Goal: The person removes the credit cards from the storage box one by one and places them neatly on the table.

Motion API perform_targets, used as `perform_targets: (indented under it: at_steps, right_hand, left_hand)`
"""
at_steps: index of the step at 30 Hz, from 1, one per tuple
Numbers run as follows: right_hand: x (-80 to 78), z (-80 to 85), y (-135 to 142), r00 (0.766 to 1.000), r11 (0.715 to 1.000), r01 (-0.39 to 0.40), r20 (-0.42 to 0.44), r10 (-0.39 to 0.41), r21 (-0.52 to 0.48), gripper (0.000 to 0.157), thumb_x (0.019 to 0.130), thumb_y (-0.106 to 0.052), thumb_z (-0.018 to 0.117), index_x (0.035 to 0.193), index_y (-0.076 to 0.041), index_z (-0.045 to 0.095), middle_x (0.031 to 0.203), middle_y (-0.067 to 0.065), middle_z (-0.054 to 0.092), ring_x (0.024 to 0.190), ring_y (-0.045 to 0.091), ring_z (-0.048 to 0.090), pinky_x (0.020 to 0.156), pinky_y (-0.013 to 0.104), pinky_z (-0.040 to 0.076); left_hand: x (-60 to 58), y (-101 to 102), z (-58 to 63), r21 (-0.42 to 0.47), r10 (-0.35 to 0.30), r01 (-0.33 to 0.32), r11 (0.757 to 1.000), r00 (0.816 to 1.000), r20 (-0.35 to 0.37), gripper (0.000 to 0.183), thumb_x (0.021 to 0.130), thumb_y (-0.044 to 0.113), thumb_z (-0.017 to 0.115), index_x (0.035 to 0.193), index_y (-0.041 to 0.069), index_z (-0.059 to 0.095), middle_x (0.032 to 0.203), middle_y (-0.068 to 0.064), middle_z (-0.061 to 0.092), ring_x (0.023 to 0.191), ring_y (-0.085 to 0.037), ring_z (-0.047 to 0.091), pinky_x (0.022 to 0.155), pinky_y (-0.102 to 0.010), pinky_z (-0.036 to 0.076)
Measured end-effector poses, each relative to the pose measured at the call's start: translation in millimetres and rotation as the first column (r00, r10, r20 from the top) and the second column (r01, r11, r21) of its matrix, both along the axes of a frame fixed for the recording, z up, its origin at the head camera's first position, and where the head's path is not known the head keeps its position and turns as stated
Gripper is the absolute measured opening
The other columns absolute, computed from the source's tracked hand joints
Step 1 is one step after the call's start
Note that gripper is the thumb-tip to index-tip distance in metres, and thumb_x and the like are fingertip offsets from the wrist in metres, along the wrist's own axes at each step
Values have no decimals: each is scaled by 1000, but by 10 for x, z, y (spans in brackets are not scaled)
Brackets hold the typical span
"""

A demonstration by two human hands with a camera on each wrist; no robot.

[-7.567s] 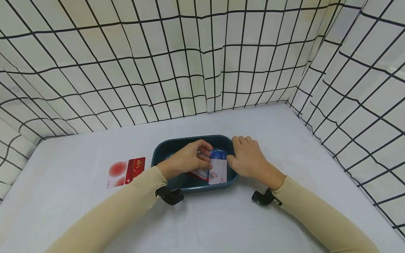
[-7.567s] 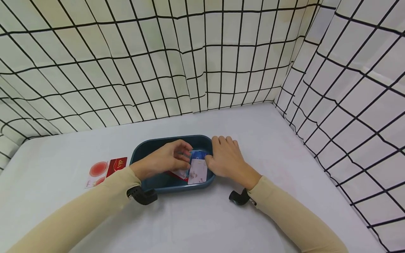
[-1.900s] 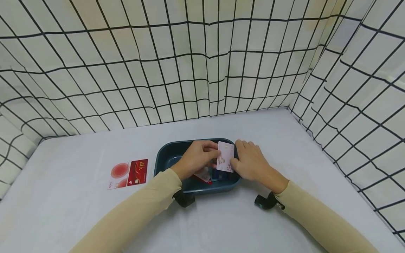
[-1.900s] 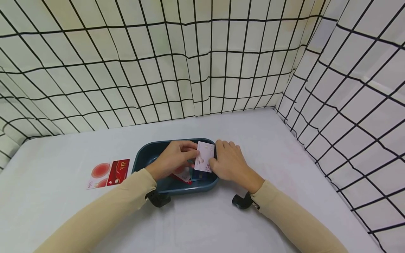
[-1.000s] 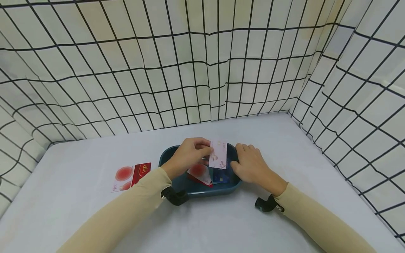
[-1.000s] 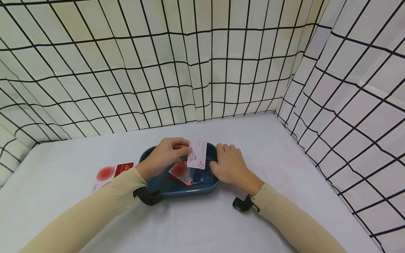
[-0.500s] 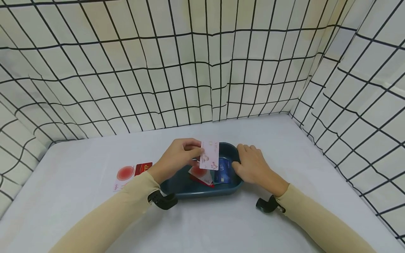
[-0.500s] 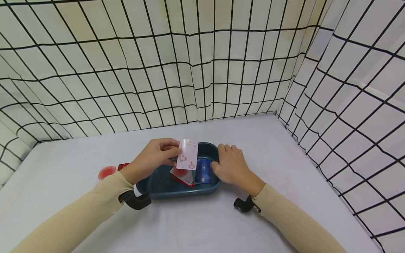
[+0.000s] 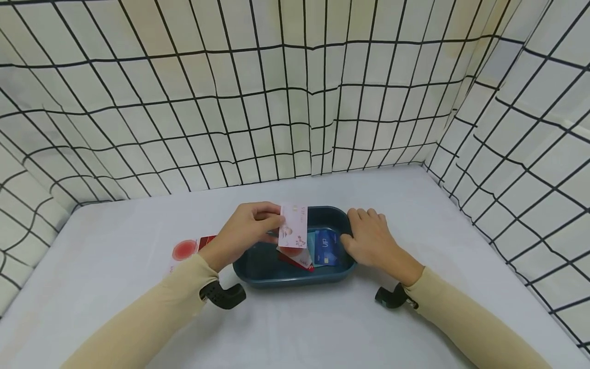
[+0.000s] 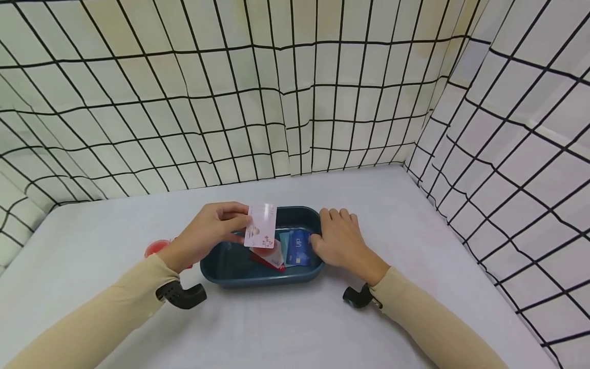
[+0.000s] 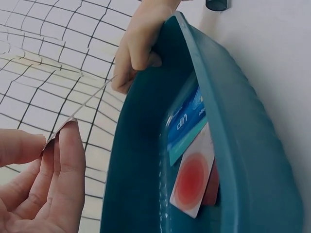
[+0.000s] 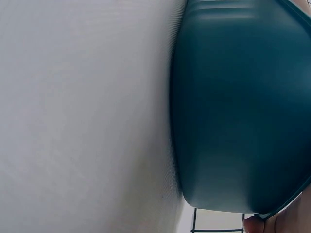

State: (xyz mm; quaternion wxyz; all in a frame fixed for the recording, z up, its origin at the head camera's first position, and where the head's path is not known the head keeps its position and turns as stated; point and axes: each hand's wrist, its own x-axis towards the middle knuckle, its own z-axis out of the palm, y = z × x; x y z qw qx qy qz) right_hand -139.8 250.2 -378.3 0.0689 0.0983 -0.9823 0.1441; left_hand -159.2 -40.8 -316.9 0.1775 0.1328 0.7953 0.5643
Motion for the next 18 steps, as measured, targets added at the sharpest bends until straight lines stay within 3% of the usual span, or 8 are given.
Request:
perform_targets:
  at_steps: [18]
  right_hand:
    - [-5, 22, 2, 1000, 1000, 3, 11, -3, 8, 23, 88, -25, 52, 101, -7, 55, 88, 8, 54, 81, 26, 39, 74, 38, 27]
  left_hand:
    - [93, -689, -62, -40, 143, -142, 989, 990, 8, 53, 103, 36, 63, 145, 4, 53, 139, -19, 65, 105, -18, 72, 90, -30, 63]
